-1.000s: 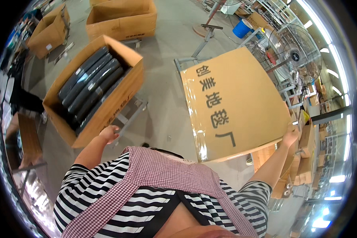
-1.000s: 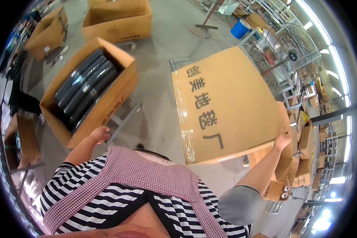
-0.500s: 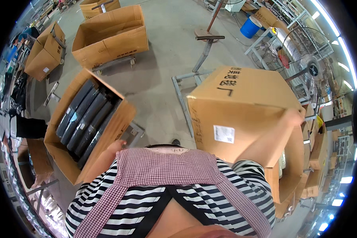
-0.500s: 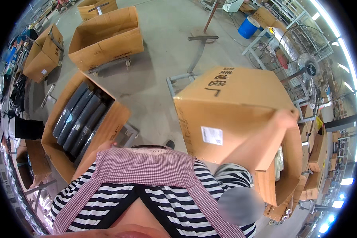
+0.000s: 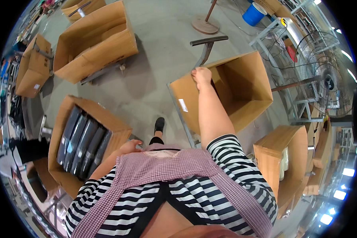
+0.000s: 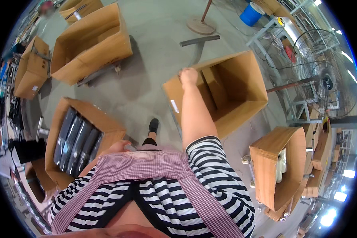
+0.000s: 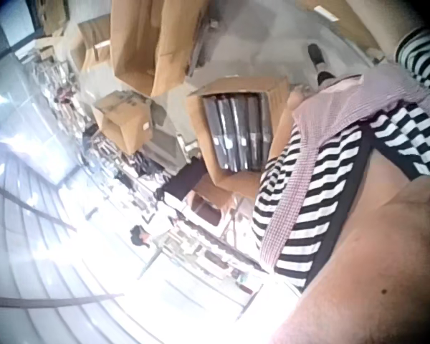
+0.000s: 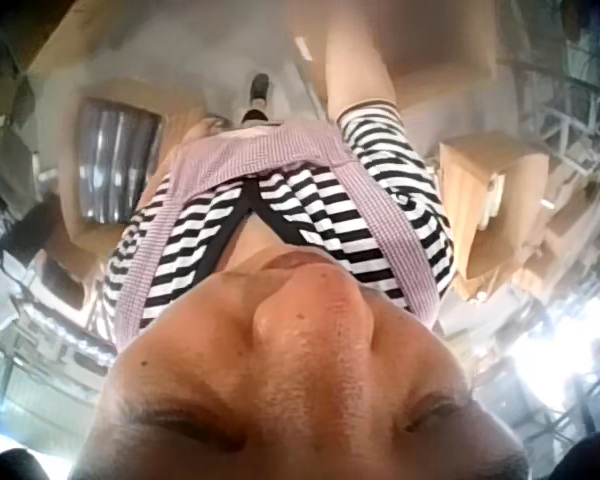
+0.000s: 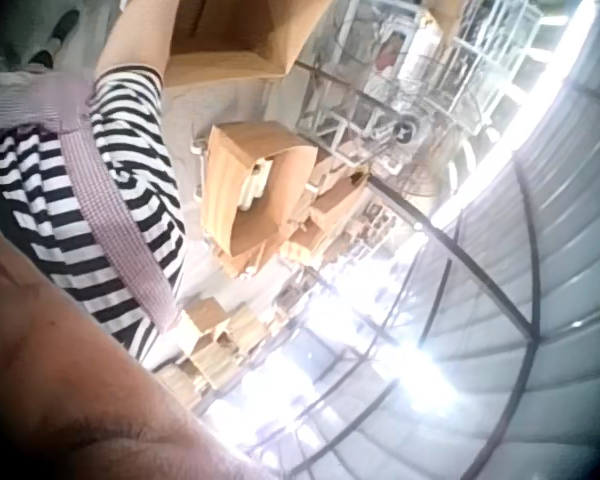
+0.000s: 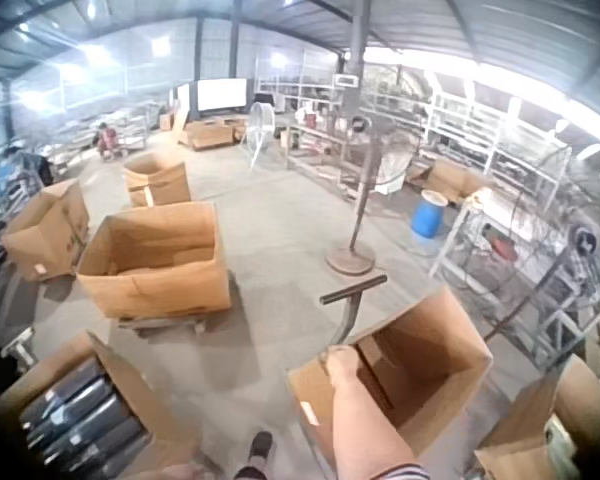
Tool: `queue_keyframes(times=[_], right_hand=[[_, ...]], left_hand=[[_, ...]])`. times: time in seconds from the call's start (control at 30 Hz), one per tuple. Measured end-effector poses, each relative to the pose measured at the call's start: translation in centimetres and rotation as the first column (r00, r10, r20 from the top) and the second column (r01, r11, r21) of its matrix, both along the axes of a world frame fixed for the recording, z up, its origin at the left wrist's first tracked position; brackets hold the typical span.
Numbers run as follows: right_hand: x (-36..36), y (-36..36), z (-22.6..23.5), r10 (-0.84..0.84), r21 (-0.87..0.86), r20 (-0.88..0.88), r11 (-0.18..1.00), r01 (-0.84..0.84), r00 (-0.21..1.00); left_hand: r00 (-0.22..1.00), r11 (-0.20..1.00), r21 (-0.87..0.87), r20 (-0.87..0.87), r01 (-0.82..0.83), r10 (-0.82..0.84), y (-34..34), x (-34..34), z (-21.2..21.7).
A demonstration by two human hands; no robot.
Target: The person writes on a cardboard box with a marker, places several gray packaged items into an empty box, and then uses a pen to mark documents while organizing rolls of yellow tape on a workbench.
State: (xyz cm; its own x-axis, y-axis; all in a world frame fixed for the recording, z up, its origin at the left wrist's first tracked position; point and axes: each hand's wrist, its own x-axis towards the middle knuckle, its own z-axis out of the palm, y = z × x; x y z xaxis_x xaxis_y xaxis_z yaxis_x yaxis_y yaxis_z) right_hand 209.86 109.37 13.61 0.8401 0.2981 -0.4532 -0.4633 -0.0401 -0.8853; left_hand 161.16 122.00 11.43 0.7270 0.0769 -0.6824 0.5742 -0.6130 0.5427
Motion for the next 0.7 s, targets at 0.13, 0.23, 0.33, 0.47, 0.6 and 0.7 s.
queue_keyframes(times=[0.13, 0.23, 0.33, 0.47, 0.6, 0.7], right_hand=[[4.7, 5.1, 1.5, 0.049, -0.251, 0.465, 0.965, 0.078, 0.884], [8.2, 7.5, 2.7, -0.087, -0.148, 0.23, 0.981, 0.123, 0.969], [12.6, 9.0, 0.6, -0.111, 0.056, -0.343, 0.989, 0.139, 0.933], [18.1, 9.1, -5.5, -0.097, -0.005, -0.355, 0.995, 0.101, 0.93], [19.4, 11.6, -8.4, -0.235, -0.033, -0.297, 0.971, 0.236, 0.926], [20.0, 12.9, -9.8, -0.227, 0.019, -0.293, 0.97, 0.243, 0.929]], left_hand=[[0.993, 0.989, -0.106, -0.062, -0.107, 0.101, 5.7, 3.7, -5.7], [0.971, 0.964, -0.131, -0.083, -0.232, 0.222, 9.8, 3.6, -9.6], [0.963, 0.964, -0.092, -0.13, -0.25, 0.237, 12.4, 5.1, -9.4], [0.941, 0.947, 0.082, -0.119, -0.31, 0.318, 14.3, 6.1, -8.3], [0.885, 0.892, 0.09, -0.119, -0.443, 0.451, 12.7, 3.4, -8.1], [0.951, 0.956, 0.076, -0.11, -0.283, 0.29, 9.8, -0.1, -11.2]])
